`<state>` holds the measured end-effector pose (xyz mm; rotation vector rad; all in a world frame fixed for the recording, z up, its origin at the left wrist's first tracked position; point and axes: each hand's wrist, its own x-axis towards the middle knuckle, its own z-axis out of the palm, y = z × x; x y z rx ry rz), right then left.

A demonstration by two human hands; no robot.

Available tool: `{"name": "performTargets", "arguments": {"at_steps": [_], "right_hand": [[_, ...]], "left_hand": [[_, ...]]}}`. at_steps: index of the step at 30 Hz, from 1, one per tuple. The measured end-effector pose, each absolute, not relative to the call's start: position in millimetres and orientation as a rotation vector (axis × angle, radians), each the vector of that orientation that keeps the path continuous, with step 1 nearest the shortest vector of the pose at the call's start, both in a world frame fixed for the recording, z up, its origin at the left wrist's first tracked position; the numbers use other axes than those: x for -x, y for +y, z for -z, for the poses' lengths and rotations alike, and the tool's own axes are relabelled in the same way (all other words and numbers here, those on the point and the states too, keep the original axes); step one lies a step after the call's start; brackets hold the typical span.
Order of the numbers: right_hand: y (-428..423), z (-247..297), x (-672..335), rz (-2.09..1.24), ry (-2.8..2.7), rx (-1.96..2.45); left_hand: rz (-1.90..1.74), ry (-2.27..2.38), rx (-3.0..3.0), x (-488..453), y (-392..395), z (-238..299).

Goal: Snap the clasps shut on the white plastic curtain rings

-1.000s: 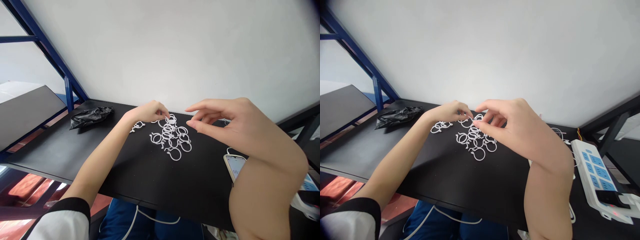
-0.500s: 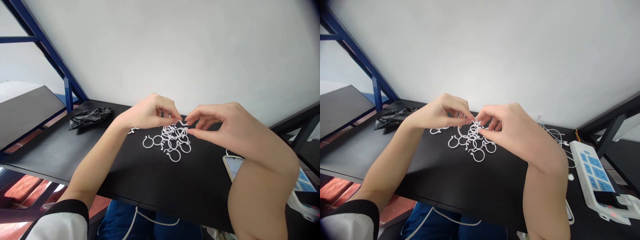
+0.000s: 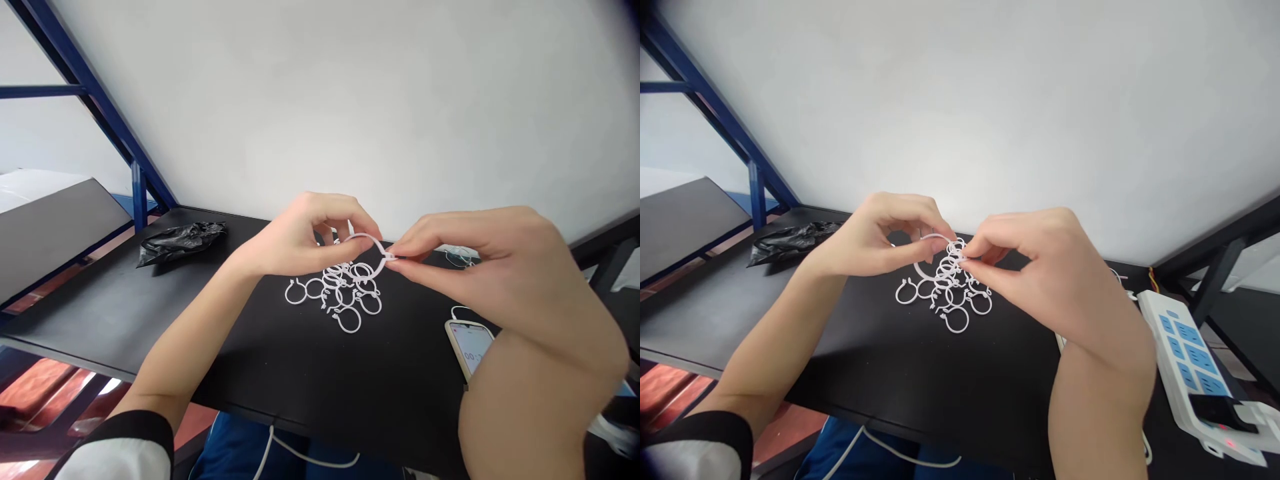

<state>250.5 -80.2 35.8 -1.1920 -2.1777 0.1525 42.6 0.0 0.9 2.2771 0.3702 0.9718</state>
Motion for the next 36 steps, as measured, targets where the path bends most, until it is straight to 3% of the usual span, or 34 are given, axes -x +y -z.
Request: {"name": "performTargets", "arguments": {"at_steps": [9, 18, 36], "right_hand": [[-92.0, -38.4, -249.5, 0.01, -2.067, 1.08], [-94.2, -44.8, -244.2, -0.037, -2.11, 1.042], [-90.4, -39.4, -248.0, 0.082, -2.119, 0.868]], "left_hand": [[-1.439, 0.303, -2.827, -53.6, -13.2, 5.7], [-1.78, 0.143, -2.807, -61.0, -10.8, 10.1], [-1.808, 0.132, -2.852, -57.9, -14.0, 8.9]]}}
